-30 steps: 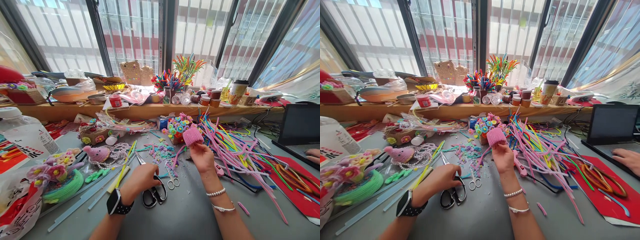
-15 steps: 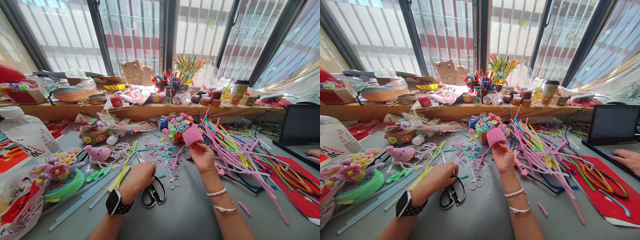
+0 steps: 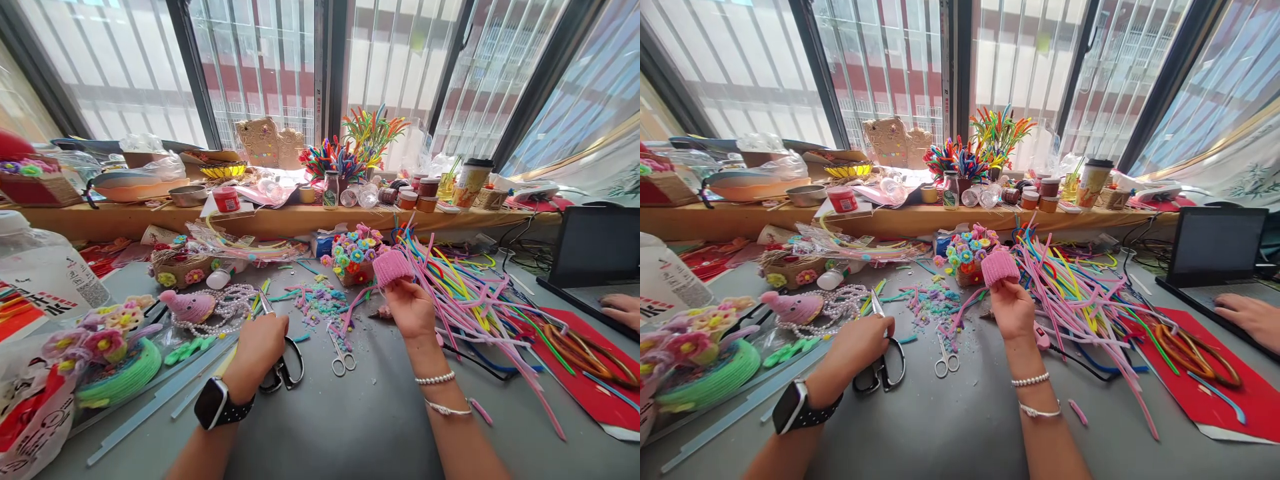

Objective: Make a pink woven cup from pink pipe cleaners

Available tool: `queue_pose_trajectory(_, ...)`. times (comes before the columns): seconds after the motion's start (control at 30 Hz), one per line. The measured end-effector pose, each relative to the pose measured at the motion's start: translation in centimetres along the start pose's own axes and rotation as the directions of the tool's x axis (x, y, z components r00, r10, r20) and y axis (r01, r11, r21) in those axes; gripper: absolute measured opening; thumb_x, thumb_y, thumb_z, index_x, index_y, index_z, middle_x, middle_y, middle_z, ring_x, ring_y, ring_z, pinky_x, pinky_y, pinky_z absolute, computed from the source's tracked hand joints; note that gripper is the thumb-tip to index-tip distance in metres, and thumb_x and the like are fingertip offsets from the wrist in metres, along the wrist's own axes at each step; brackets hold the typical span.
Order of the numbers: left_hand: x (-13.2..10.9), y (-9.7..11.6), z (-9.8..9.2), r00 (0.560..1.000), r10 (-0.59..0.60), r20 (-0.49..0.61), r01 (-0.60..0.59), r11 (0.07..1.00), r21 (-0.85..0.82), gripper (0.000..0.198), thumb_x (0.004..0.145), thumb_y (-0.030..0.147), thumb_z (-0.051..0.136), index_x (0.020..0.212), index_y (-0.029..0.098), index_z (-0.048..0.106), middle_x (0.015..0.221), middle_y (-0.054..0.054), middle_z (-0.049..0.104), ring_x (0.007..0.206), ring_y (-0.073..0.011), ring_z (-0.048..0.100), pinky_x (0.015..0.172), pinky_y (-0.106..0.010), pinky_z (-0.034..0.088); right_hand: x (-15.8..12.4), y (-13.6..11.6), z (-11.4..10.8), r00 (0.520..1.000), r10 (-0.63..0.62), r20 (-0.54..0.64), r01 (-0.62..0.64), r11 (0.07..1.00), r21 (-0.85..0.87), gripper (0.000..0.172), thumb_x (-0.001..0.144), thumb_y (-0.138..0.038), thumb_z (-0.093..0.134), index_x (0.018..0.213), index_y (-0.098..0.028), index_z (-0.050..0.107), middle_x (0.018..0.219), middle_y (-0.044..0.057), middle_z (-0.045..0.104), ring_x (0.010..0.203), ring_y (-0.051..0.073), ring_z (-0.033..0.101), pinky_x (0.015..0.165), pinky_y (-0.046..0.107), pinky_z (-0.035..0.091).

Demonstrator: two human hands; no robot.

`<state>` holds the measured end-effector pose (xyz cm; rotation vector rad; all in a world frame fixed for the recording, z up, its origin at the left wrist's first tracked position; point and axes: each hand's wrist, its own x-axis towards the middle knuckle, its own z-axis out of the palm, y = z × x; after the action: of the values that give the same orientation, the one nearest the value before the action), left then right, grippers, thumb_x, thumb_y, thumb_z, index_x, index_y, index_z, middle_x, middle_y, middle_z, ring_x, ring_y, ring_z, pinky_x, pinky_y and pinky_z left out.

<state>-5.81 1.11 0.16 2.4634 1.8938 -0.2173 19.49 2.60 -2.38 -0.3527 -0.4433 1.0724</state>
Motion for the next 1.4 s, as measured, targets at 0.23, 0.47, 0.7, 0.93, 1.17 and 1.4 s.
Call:
queue_pose_trajectory(0.23, 0.5, 0.3, -0.5, 0.978, -0.049, -0.204, 0.040, 0.998, -0.052, 0.026, 0.079, 0.018, 0.040, 0.096, 0.016, 0.059, 0.100, -0.012, 0.060, 0.093, -0.0249, 0.057, 0.074, -0.033, 0.041, 0.8, -4.6, -0.7, 0.985, -0.171, -0.038, 0.173, 0.983, 0.054, 0.015, 0.061, -0.009, 0.045, 0.068, -0.018, 0.055, 0.066, -0.002, 0.061, 0.069, 0.011, 0.059, 0.072, 0.027, 0.048)
queue_pose_trajectory(0.47, 0.9, 5.0, 0.7, 0.965, 0.152, -0.214, -0.191, 0.966, -0.175, 0.029, 0.084, 0.039, 0.038, 0.084, 0.018, 0.059, 0.086, -0.008, 0.063, 0.081, -0.0217, 0.059, 0.064, -0.028, 0.040, 0.3, -5.7, 0.0, 0.984, -0.180, -0.012, 0.179, 0.972, 0.155, 0.008, 0.062, -0.020, 0.049, 0.067, -0.018, 0.055, 0.064, -0.003, 0.059, 0.062, 0.009, 0.055, 0.062, 0.023, 0.046)
queue_pose_trajectory(0.7, 2.0, 7.3, 2.0, 0.936, 0.283, -0.211, -0.295, 0.955, -0.027, 0.029, 0.083, 0.034, 0.041, 0.085, 0.011, 0.059, 0.080, -0.014, 0.065, 0.078, -0.0270, 0.060, 0.063, -0.033, 0.041, -4.6, 0.9, 5.1, 0.910, 0.278, 0.307, -0.303, 0.952, 0.037, 0.005, 0.062, -0.018, 0.056, 0.066, -0.020, 0.059, 0.073, -0.002, 0.063, 0.072, 0.010, 0.056, 0.068, 0.022, 0.045)
queue_pose_trajectory(0.93, 3.4, 6.0, 2.4, 0.942, 0.234, -0.242, -0.244, 0.970, -0.012, 0.027, 0.080, 0.011, 0.034, 0.086, 0.009, 0.061, 0.085, -0.017, 0.065, 0.081, -0.0272, 0.061, 0.065, -0.034, 0.042, -6.3, 3.3, 5.6, 0.833, 0.361, 0.419, -0.368, 0.927, -0.068, 0.012, 0.065, -0.019, 0.055, 0.075, -0.020, 0.061, 0.077, 0.000, 0.064, 0.076, 0.013, 0.055, 0.068, 0.023, 0.045)
queue_pose_trajectory(1.17, 1.8, 6.0, 1.8, 0.936, 0.204, -0.288, -0.208, 0.978, 0.016, 0.026, 0.081, 0.014, 0.035, 0.088, 0.007, 0.059, 0.084, -0.019, 0.062, 0.082, -0.0308, 0.059, 0.068, -0.041, 0.044, -4.2, 1.9, 4.4, 0.908, 0.282, 0.309, -0.293, 0.956, -0.010, 0.005, 0.065, -0.024, 0.059, 0.068, -0.022, 0.062, 0.078, -0.003, 0.065, 0.075, 0.010, 0.057, 0.070, 0.021, 0.046)
queue_pose_trajectory(1.4, 0.2, 12.0, 4.2, 0.546, 0.741, -0.390, -0.790, 0.611, 0.056, 0.030, 0.084, 0.009, 0.032, 0.106, 0.012, 0.053, 0.107, -0.010, 0.059, 0.102, -0.0194, 0.053, 0.091, -0.033, 0.041, -2.0, -2.6, 3.2, 0.986, -0.048, 0.158, 0.065, 0.992, -0.106, 0.026, 0.066, -0.040, 0.063, 0.086, -0.022, 0.065, 0.091, -0.001, 0.068, 0.088, 0.013, 0.059, 0.072, 0.023, 0.047)
